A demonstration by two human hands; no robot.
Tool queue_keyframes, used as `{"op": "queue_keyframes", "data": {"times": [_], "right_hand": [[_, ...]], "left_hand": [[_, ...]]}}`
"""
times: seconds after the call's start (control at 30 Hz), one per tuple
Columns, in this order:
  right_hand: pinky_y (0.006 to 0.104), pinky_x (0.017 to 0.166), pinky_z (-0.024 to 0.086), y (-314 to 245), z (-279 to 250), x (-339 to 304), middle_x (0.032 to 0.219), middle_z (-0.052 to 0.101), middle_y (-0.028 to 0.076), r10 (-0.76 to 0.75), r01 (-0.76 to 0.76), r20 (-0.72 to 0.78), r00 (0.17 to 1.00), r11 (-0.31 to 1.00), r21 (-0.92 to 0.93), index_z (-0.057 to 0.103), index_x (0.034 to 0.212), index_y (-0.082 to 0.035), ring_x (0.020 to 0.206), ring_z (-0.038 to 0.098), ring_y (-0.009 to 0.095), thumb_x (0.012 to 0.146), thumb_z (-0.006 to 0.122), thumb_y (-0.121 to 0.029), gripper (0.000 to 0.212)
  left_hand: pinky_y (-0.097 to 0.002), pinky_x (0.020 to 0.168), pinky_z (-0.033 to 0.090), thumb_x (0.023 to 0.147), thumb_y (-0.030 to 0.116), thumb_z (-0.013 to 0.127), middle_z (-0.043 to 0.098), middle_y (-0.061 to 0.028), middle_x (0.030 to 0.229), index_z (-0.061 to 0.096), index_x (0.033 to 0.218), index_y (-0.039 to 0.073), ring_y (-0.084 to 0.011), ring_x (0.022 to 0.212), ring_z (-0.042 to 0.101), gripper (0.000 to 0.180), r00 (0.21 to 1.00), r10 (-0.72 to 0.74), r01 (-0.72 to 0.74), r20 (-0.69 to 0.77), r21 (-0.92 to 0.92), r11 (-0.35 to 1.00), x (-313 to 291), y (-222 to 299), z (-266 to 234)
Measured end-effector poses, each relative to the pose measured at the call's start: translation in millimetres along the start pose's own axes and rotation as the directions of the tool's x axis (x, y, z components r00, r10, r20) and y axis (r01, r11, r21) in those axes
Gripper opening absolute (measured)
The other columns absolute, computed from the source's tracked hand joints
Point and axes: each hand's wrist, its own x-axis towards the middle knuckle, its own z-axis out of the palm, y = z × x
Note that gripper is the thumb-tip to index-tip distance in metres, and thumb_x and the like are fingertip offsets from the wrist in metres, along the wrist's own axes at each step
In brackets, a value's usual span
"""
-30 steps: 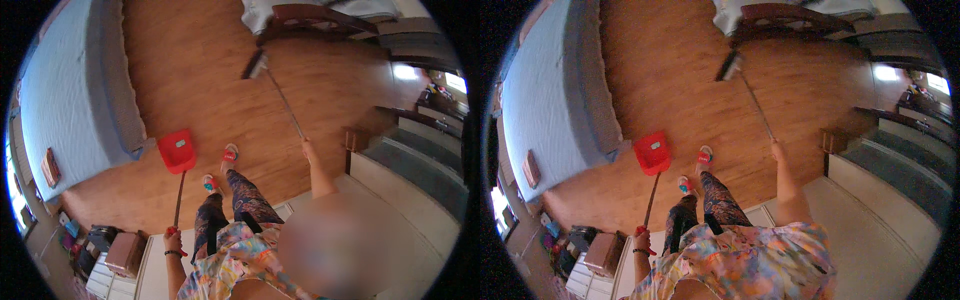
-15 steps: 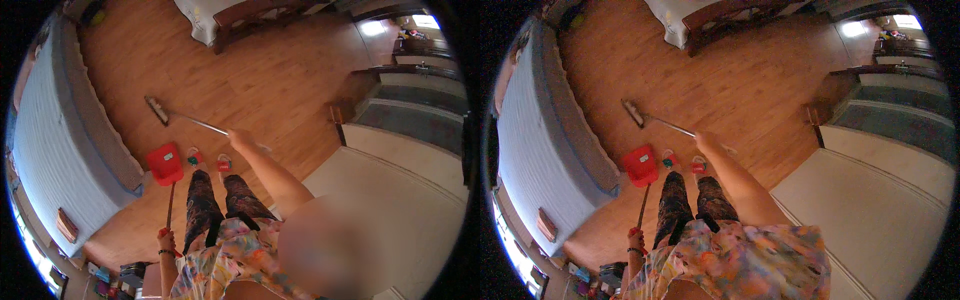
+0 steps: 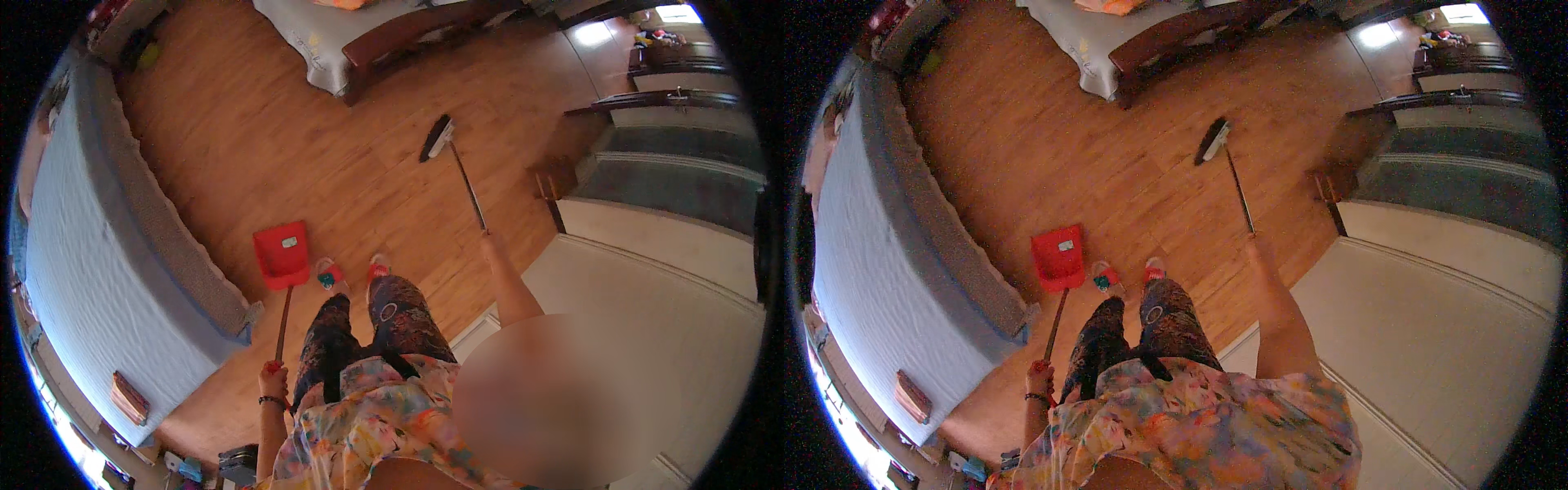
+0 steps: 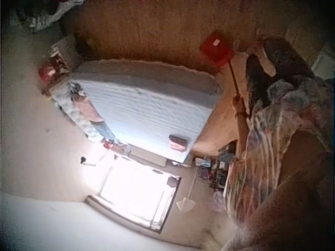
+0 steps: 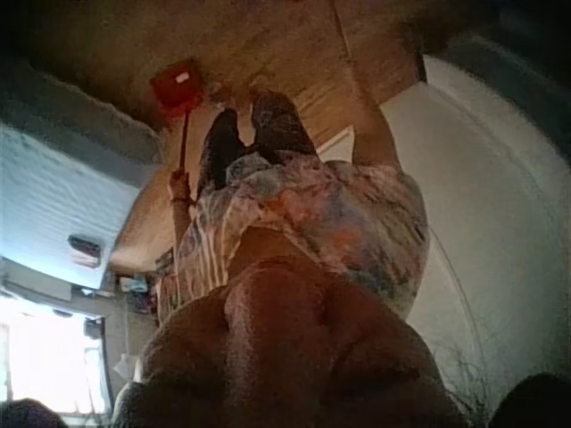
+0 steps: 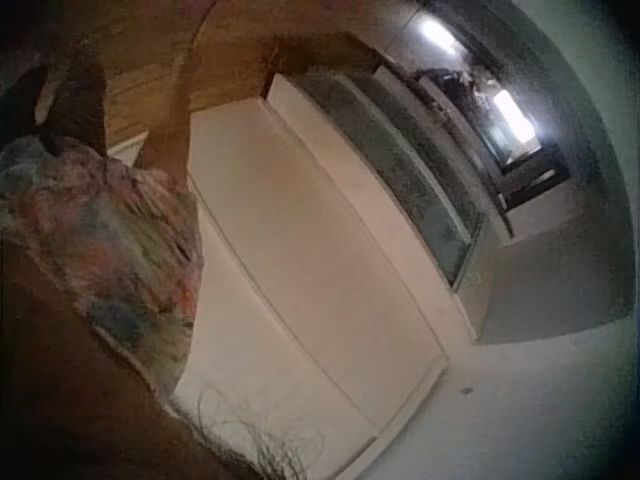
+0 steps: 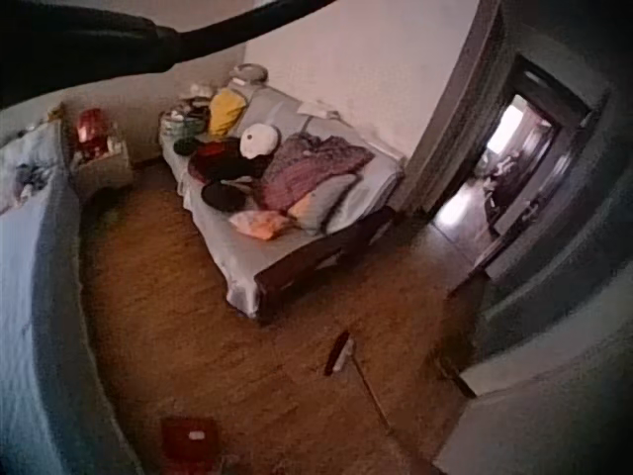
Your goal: The person sweeps the wooden floor of a bedroom using a broom and a red dustpan. They move around the room, sweeping debris from various areas including near the bed, a suitcase, and a chair, and periodically gather the swept material into the dustpan.
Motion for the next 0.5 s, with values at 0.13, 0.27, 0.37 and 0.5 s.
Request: {"op": "queue_keyframes", "data": {"times": [0.13,0.27,0.37,0.5], "right_hand": [[0.0314,0.034,0.029,-29,7,2,0.052,0.042,0.003,0.014,-0.017,0.017,1.000,0.979,0.203,0.055,0.090,-0.007,0.038,0.039,0.013,0.086,0.040,-0.026,0.024],[0.0302,0.031,0.029,-28,35,74,0.052,0.042,0.004,-0.049,0.041,0.066,0.997,0.992,0.116,0.052,0.091,-0.009,0.036,0.040,0.013,0.087,0.040,-0.027,0.022],[0.0316,0.036,0.036,-57,56,108,0.059,0.049,0.008,-0.014,0.030,0.132,0.991,0.993,-0.117,0.050,0.095,-0.010,0.044,0.048,0.016,0.087,0.040,-0.028,0.023],[0.0373,0.048,0.043,-23,67,154,0.073,0.056,0.014,-0.114,0.124,0.055,0.992,0.966,-0.226,0.050,0.097,-0.007,0.060,0.055,0.024,0.086,0.039,-0.028,0.026]], "left_hand": [[-0.0228,0.030,0.029,0.071,0.005,0.055,0.043,0.0001,0.051,0.053,0.084,0.010,-0.0092,0.035,0.038,0.013,0.997,0.068,-0.066,0.039,-0.061,0.996,3,34,9],[-0.0224,0.031,0.028,0.073,0.004,0.055,0.044,0.0003,0.053,0.052,0.084,0.010,-0.0090,0.035,0.037,0.013,0.998,0.055,-0.051,-0.037,0.089,0.995,2,81,38],[-0.0226,0.031,0.028,0.072,0.004,0.054,0.044,0.0005,0.053,0.053,0.086,0.011,-0.0087,0.036,0.036,0.016,0.998,0.032,-0.028,-0.053,0.088,0.996,0,105,58],[-0.0233,0.032,0.030,0.070,0.004,0.055,0.046,0.0000,0.055,0.054,0.085,0.010,-0.0085,0.037,0.037,0.016,0.998,0.052,-0.042,-0.041,0.210,0.977,6,119,76]]}}
